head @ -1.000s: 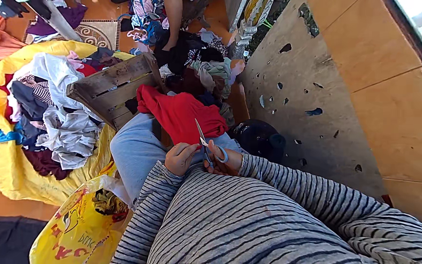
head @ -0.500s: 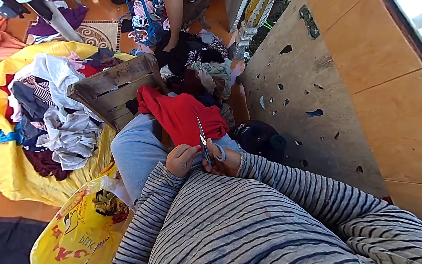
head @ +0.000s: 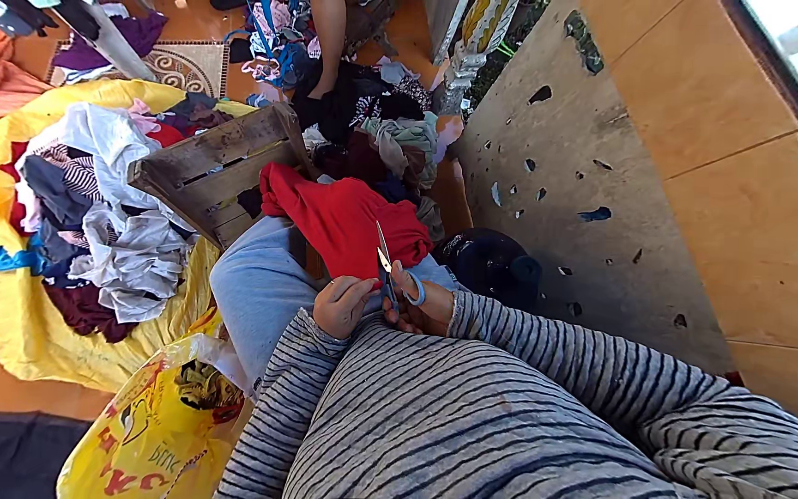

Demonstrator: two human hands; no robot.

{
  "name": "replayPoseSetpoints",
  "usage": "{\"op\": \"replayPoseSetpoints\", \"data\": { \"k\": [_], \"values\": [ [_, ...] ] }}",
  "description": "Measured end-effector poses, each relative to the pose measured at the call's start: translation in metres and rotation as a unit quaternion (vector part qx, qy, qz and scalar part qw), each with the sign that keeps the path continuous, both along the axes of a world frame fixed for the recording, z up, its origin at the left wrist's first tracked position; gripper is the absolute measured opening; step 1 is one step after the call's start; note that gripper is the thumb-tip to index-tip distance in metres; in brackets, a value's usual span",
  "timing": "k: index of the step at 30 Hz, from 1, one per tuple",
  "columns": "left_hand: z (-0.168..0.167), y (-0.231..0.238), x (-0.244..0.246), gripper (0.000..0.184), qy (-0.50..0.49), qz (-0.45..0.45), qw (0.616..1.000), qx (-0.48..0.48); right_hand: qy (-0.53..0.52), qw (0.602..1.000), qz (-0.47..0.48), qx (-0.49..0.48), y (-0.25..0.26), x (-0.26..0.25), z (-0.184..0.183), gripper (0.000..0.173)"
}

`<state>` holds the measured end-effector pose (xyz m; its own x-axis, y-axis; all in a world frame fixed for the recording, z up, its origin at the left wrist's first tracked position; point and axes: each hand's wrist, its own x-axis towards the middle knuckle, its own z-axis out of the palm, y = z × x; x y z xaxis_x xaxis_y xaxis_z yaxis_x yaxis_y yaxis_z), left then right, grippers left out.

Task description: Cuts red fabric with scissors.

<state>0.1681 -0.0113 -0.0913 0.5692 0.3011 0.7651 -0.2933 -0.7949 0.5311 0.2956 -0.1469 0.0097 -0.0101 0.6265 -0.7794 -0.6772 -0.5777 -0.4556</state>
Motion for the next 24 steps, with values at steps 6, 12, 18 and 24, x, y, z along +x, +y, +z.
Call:
{"op": "replayPoseSetpoints", "data": {
  "k": [6, 12, 18, 24],
  "values": [
    [0.000, -0.001, 0.000, 0.022, -0.003, -0.002, 1.000, 0.002, -0.014, 1.000, -0.018, 0.000, 0.008, -0.005, -0.005, 0.062],
    [-0.001, 0.000, -0.001, 0.022, -0.014, -0.004, 1.000, -0.006, -0.035, 0.998, -0.046, 0.013, 0.002, -0.005, -0.006, 0.057],
    [0.000, 0.000, -0.002, 0.021, -0.016, -0.012, 1.000, 0.002, -0.016, 0.998, -0.067, -0.010, 0.014, -0.005, -0.005, 0.058],
    [0.000, 0.000, -0.003, 0.020, -0.019, -0.010, 1.000, 0.003, -0.020, 0.996, -0.092, -0.002, 0.023, -0.006, -0.013, 0.062]
  ]
}}
